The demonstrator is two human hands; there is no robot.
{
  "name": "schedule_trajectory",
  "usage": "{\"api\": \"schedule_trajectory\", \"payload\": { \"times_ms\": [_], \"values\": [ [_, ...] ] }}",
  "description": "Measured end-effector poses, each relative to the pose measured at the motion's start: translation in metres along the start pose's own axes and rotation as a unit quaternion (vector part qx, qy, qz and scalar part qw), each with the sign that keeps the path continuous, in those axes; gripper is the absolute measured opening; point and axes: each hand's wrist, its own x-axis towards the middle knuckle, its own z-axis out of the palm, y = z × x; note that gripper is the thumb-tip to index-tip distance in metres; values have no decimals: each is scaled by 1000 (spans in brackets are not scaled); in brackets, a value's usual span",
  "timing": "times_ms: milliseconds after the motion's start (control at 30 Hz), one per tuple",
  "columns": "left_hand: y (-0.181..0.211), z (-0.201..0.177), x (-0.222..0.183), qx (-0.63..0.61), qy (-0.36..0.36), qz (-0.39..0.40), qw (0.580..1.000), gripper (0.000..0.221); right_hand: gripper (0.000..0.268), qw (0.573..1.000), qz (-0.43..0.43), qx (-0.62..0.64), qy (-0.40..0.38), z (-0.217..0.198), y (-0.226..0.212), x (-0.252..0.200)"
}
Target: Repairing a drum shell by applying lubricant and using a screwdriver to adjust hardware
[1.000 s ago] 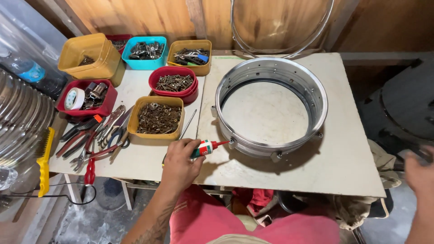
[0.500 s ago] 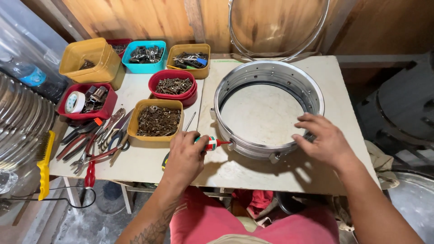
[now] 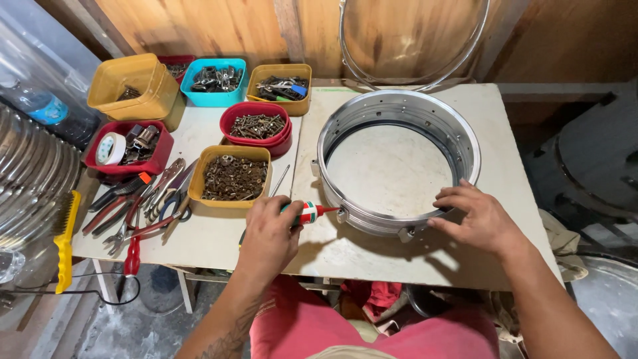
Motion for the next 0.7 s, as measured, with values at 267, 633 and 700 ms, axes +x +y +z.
{"api": "schedule_trajectory", "payload": {
  "times_ms": [267,633,700],
  "values": [
    [-16,-1,-20,-81,69,-84,991,53,36,995,-41,-21,85,33,1,-6],
    [-9,16,-24,-143,80,-90,982,53,37,981,42,22,186,63,-113,25],
    [-6,18,-22,-139,77,-76,984,52,32,980,29,-10,196,56,-86,32]
  ]
}}
